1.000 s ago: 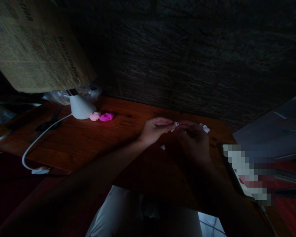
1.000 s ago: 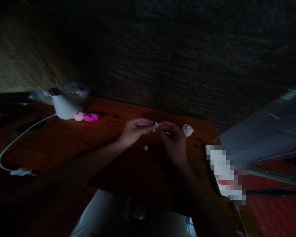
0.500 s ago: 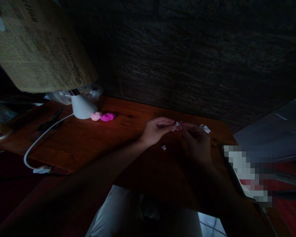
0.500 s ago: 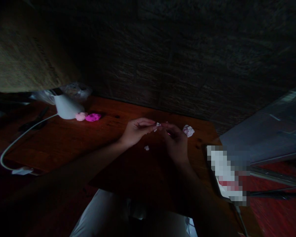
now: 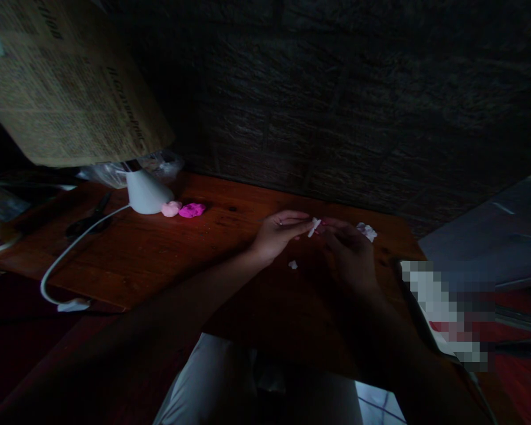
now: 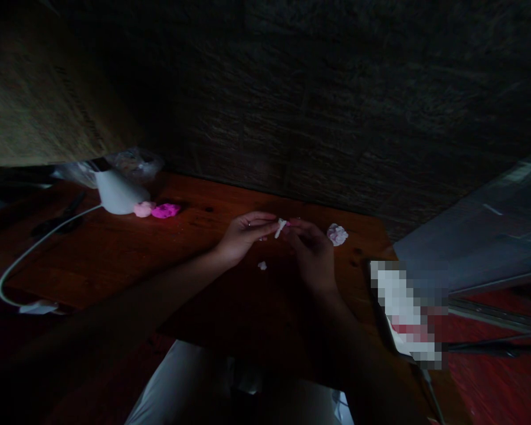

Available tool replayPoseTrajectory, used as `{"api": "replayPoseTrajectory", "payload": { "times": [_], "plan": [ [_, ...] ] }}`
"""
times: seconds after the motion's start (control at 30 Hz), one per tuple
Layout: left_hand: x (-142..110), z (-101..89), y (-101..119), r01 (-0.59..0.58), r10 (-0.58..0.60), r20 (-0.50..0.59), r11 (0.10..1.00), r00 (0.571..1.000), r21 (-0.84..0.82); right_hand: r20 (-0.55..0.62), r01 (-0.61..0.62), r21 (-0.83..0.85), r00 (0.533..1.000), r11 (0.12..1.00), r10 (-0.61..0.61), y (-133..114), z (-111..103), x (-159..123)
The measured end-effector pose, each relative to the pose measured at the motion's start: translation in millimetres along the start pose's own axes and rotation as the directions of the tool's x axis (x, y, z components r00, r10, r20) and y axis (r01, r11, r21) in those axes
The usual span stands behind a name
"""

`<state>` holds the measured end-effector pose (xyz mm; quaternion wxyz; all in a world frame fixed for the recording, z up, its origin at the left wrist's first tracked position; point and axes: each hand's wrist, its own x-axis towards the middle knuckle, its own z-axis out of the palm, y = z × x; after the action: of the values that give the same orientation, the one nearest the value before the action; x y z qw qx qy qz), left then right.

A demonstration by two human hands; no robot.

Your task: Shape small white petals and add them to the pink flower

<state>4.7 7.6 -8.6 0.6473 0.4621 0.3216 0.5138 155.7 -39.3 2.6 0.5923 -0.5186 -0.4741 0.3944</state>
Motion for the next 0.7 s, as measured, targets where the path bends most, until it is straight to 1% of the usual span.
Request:
{"api": "replayPoseTrajectory", "payload": {
  "times": [0.13, 0.23, 0.33, 0.43, 0.57, 0.7],
  "plan": [
    [-2.1, 1.9, -1.1, 0.026, -0.026, -0.001, 0.999, 1.0, -0.031, 0.008, -0.039, 0.036, 0.999, 0.999, 0.038, 0.7, 0.0, 0.4],
    [-2.8, 3.3, -2.3, 0.055, -0.055, 0.0, 0.993, 0.998, -0.109, 0.01, -0.066, 0.054, 0.998, 0.996, 0.066, 0.5, 1.8, 0.4],
    [-3.2, 4.4, -3.1, 0.089, -0.088, 0.014, 0.979, 0.996, -0.181, 0.024, -0.097, 0.106, 0.995, 0.99, 0.095, 0.1, 4.2, 0.3],
    [-3.4, 4.8, -3.9, 0.118, -0.117, 0.018, 0.973, 0.993, -0.197, 0.036, -0.125, 0.171, 0.992, 0.977, 0.121, 1.1, 5.7, 0.3],
    [-3.2, 4.2, -4.5, 0.155, -0.156, 0.012, 0.968, 0.988, -0.198, 0.041, -0.151, 0.165, 0.988, 0.975, 0.146, 4.7, 5.2, 1.2],
    [-2.6, 3.8, -1.7, 0.202, -0.185, 0.088, 0.935, 0.979, -0.291, 0.05, -0.166, 0.171, 0.986, 0.971, 0.159, 7.5, 3.9, 2.5]
  ]
}}
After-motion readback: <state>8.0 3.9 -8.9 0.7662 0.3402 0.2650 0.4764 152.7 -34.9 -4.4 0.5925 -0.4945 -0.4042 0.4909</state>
